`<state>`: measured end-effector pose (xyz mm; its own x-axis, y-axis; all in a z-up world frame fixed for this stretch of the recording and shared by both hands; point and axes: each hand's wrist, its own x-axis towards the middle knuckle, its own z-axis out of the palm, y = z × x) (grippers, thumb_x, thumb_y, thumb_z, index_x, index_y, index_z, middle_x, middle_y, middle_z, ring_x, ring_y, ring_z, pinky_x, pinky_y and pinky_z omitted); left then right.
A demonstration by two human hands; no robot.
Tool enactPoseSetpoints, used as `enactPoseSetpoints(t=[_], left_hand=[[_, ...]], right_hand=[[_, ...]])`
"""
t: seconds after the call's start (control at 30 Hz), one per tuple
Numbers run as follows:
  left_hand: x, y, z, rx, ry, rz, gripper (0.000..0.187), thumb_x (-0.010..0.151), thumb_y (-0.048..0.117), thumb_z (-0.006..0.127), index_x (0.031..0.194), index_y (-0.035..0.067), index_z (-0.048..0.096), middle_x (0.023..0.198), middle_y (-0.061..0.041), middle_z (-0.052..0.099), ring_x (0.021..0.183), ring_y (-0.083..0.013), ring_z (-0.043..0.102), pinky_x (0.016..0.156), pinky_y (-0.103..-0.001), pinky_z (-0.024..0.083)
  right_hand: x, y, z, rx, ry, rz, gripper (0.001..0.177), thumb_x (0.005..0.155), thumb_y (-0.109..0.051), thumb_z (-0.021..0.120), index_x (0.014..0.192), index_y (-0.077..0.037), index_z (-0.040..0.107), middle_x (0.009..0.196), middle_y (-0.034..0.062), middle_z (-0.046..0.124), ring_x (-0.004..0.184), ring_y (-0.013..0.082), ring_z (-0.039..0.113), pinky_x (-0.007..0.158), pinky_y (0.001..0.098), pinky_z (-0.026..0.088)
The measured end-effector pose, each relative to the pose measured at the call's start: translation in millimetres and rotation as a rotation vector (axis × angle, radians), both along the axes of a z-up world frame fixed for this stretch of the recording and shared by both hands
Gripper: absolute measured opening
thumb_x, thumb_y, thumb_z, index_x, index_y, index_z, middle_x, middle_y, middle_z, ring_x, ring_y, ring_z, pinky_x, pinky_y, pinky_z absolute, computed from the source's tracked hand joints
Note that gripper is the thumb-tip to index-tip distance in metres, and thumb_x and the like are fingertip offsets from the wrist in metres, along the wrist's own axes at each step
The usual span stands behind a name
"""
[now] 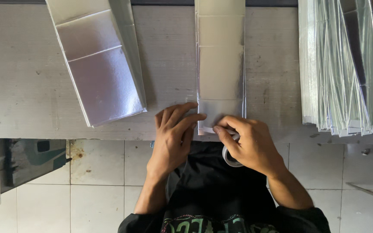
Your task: The person applies white tape to the edges of rectangular plastic sheets on a table. They repeatedly pull tape from a roll, press it onto the sheet edges, and smooth it down with their fingers. The person handles the plastic sheets and the tape roll throughout the process.
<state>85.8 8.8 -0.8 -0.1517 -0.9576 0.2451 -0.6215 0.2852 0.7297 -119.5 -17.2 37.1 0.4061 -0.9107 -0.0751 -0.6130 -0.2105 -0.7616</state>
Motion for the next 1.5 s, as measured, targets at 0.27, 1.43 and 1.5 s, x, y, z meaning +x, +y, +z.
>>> enactPoseSetpoints(t=[0.27,1.43,1.5], left_hand=[[2,-2,1,0.003,0.027,-0.016,0.026,0.092,0.007,0.065,0.112,0.02,0.073,0.127,-0.007,0.066,0.118,-0.0291,0.059,0.1,-0.045,0.037],[9,-3,1,0.008,0.05,-0.097,0.026,0.093,0.014,0.067,0.117,0.019,0.072,0.131,-0.009,0.063,0.121,-0.0318,0.057,0.101,-0.045,0.034],[8,-3,1,0.008,0.043,-0.098,0.026,0.091,0.016,0.069,0.117,0.019,0.072,0.131,-0.01,0.063,0.121,-0.0323,0.057,0.101,-0.046,0.034]], right_hand=[[4,7,0,-0.027,0.056,-0.043,0.017,0.098,-0.023,0.066,0.085,-0.015,0.072,0.066,0.0085,0.075,0.069,0.0315,0.076,0.059,0.0392,0.058],[16,15,-10,-0.284,0.113,-0.036,0.019,0.097,-0.021,0.07,0.08,-0.012,0.069,0.066,0.0063,0.068,0.07,0.0286,0.075,0.061,0.0359,0.059],[15,15,-11,-0.283,0.116,-0.035,0.019,0.097,-0.021,0.07,0.08,-0.011,0.069,0.066,0.0058,0.069,0.07,0.0274,0.075,0.061,0.0349,0.059]])
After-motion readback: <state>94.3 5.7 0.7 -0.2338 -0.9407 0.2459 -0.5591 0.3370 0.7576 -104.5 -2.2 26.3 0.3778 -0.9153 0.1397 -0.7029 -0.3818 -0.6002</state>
